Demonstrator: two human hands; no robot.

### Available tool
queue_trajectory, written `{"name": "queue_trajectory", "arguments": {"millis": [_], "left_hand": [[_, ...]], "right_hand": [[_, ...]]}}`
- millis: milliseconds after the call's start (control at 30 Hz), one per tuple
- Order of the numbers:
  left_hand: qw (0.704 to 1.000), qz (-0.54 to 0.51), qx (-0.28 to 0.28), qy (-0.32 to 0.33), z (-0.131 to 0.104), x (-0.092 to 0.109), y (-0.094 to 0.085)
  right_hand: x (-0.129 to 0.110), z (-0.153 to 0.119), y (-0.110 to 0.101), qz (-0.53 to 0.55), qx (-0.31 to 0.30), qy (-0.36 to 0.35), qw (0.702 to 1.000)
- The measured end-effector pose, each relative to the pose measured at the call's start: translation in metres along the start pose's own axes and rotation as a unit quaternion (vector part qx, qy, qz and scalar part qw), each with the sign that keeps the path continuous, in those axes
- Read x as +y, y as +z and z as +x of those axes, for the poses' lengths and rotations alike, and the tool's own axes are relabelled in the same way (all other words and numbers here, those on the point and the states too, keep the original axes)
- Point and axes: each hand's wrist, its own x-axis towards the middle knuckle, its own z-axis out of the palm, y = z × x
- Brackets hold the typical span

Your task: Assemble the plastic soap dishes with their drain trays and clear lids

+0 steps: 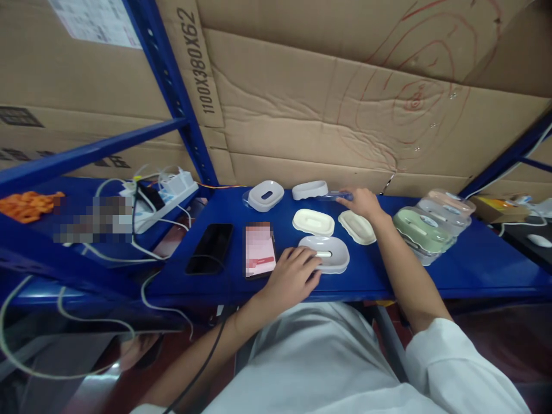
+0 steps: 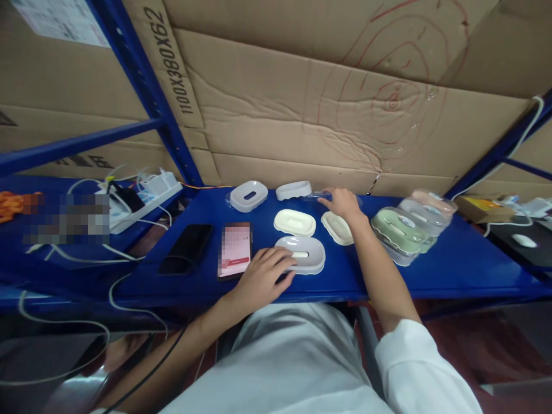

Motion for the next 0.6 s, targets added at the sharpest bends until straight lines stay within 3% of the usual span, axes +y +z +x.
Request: {"name": "queue_trajectory", "arguments": {"millis": [67,167,267,367,467,600], "left_hand": [[1.000,0.000,0.001,-0.004,-0.001,-0.001,0.001],[0.999,-0.019,0.016,-0.028,-0.002,-0.001,0.002],[0.995,-0.058,0.047,-0.067,-0.002,-0.001,0.003],[0.992,-0.074,0.061,-0.083,-0.001,-0.001,0.003],[0.994,-0.055,0.055,-0.079,-0.001,-0.003,0.003],[0.997,-0.050,0.035,-0.057,-0.002,-0.007,0.005]], "right_hand": [[-0.008,-0.018,-0.017,-0.009,0.026,0.002,1.000],[-0.020,-0.067,-0.028,0.036,0.078,-0.042,0.995],[-0.034,-0.126,-0.021,0.144,0.128,-0.096,0.977],[-0.045,-0.167,-0.005,0.213,0.082,-0.142,0.963],[-0.049,-0.183,0.009,0.231,0.043,-0.192,0.953],[-0.045,-0.188,0.018,0.225,0.072,-0.199,0.951]]}}
